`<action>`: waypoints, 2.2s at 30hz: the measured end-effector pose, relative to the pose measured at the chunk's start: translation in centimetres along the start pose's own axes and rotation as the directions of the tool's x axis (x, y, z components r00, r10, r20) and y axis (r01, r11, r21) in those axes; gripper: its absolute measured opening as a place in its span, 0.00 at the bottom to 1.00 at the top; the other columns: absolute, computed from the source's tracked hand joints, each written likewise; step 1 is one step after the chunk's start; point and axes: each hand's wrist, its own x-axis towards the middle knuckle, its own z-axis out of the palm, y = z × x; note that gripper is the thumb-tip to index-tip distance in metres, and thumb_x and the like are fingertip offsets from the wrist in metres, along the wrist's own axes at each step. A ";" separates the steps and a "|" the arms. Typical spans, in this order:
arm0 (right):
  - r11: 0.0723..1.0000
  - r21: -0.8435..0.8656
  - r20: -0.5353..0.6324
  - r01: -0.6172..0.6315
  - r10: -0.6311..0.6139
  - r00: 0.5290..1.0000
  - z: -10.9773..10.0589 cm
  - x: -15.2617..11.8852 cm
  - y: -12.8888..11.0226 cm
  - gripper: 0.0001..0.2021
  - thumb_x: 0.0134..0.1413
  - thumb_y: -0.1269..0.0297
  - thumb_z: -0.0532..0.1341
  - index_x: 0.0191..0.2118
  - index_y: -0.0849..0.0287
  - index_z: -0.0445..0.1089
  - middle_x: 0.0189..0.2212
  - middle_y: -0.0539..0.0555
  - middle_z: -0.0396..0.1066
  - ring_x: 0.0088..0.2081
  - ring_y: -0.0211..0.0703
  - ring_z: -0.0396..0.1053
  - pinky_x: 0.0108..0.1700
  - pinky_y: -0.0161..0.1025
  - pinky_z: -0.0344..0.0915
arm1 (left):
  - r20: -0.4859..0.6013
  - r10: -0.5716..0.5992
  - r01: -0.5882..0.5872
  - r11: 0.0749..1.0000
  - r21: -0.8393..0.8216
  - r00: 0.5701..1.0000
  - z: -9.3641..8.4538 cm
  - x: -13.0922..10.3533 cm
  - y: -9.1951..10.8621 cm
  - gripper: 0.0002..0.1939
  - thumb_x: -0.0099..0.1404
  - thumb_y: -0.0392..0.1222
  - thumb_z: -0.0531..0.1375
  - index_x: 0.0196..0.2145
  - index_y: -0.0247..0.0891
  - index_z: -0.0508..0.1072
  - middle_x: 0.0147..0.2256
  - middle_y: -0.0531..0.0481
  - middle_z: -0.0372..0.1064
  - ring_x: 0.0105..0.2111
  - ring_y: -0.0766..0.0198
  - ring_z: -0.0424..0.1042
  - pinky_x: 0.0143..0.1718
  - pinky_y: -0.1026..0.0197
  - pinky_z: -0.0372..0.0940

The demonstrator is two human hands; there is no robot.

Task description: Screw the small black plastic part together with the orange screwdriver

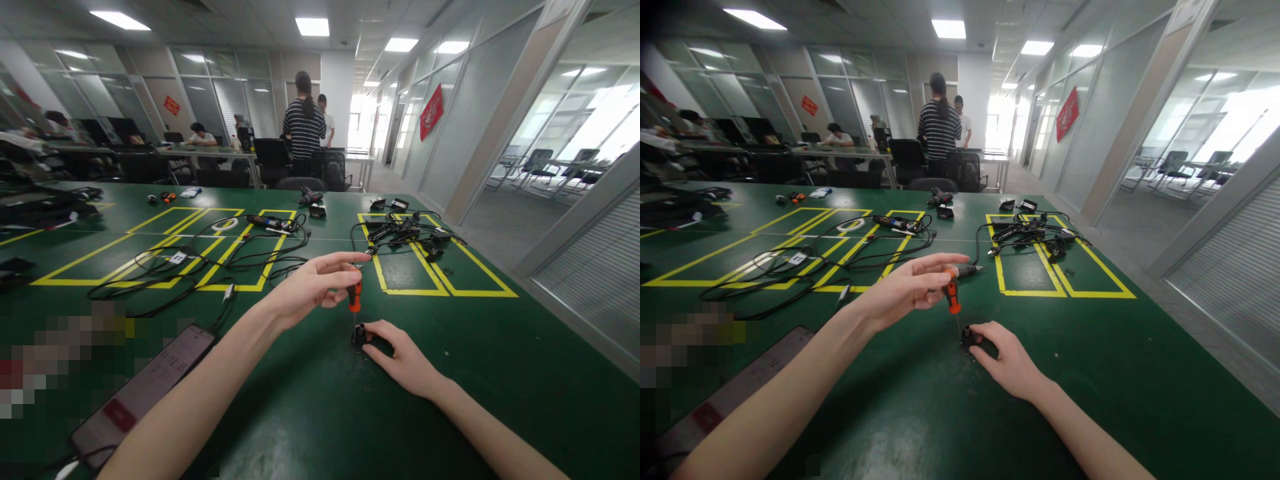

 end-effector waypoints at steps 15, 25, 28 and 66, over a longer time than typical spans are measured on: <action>1.000 0.001 0.025 -0.021 0.021 0.999 -0.2 0.2 -0.3 0.13 0.63 0.66 0.60 0.53 0.55 0.70 0.42 0.56 0.72 0.44 0.47 0.70 0.49 0.45 0.67 | -0.005 0.010 -0.010 1.000 0.007 1.000 0.1 -0.1 0.1 0.20 0.61 0.44 0.67 0.50 0.40 0.74 0.35 0.51 0.70 0.22 0.76 0.63 0.19 0.71 0.50; 1.000 0.009 0.027 -0.025 0.025 0.999 -0.3 0.1 -0.6 0.12 0.63 0.66 0.60 0.52 0.56 0.70 0.41 0.56 0.72 0.43 0.47 0.70 0.49 0.45 0.67 | 0.040 0.000 0.001 0.999 -0.037 0.999 0.1 0.2 0.1 0.14 0.66 0.49 0.62 0.44 0.38 0.68 0.46 0.41 0.74 0.25 0.66 0.75 0.21 0.69 0.60; 1.000 0.004 0.026 -0.021 0.021 0.999 -0.3 0.0 -0.5 0.13 0.63 0.66 0.60 0.52 0.56 0.70 0.42 0.56 0.72 0.44 0.47 0.70 0.49 0.45 0.67 | 0.028 -0.004 0.005 0.999 -0.033 1.000 0.1 0.0 0.1 0.21 0.64 0.45 0.65 0.53 0.41 0.69 0.42 0.46 0.73 0.21 0.74 0.67 0.18 0.71 0.53; 1.000 -0.003 0.016 -0.004 0.004 1.000 -0.2 0.2 -0.6 0.13 0.63 0.65 0.60 0.52 0.55 0.69 0.41 0.56 0.73 0.43 0.48 0.71 0.48 0.47 0.69 | 0.083 -0.027 0.025 0.999 0.023 0.996 -0.1 0.0 0.0 0.16 0.63 0.48 0.65 0.42 0.33 0.77 0.35 0.45 0.72 0.22 0.71 0.68 0.23 0.68 0.63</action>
